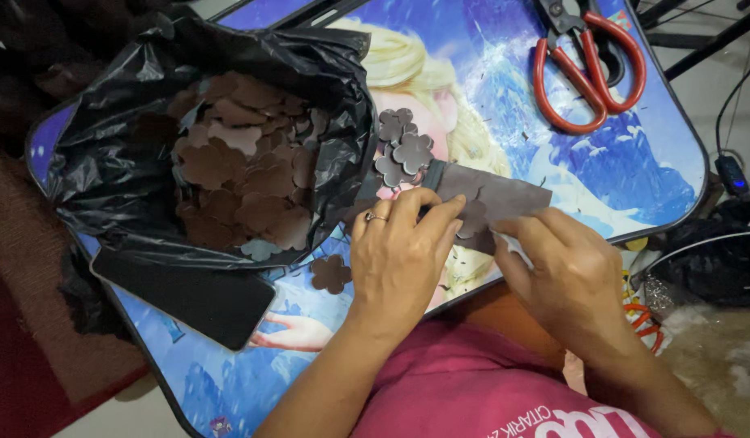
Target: The person uses a white cloth to wipe a dark brown leather sheet on a table, then uses red-handled scissors to cut flower-shaped pieces from the sheet. Cut pieces are placed into a black plastic bag. The person repeats wiping and cutting throughout the clip.
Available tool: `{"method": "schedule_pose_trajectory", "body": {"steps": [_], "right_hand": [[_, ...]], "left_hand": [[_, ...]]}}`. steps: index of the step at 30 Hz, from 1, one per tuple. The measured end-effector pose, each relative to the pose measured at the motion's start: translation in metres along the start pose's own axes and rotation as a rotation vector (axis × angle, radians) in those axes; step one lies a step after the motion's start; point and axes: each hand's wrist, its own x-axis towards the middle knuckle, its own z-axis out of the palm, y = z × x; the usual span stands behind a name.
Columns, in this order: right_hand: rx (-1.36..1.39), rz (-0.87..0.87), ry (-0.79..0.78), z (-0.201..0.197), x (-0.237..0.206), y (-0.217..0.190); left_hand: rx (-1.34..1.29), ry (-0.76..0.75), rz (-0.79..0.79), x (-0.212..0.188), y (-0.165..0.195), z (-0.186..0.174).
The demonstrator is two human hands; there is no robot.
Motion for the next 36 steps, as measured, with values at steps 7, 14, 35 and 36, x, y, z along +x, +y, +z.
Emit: {"method": "schedule_pose_trajectory", "body": {"steps": [7,14,35,36], "right_hand": [[0.015,-0.021,-0.042,0.009,-0.002,0.001],[0.186,0.176,-0.036,0.004,-0.013,0.023],[0.593,0.1,-0.102,-0.003,-0.006,0.036],[0.571,0.063,-0.105,-0.004,-0.005,0.035]], "left_hand": [[0.006,-0.018,0.016,0.002,0.0,0.001],[-0.067,-0.002,0.01,0.002,0.003,0.003],[-0.682,-0.092,-0.332,0.001,0.013,-0.002],[-0.695,-0.088,-0.33,0.0,0.013,-0.002]]}}
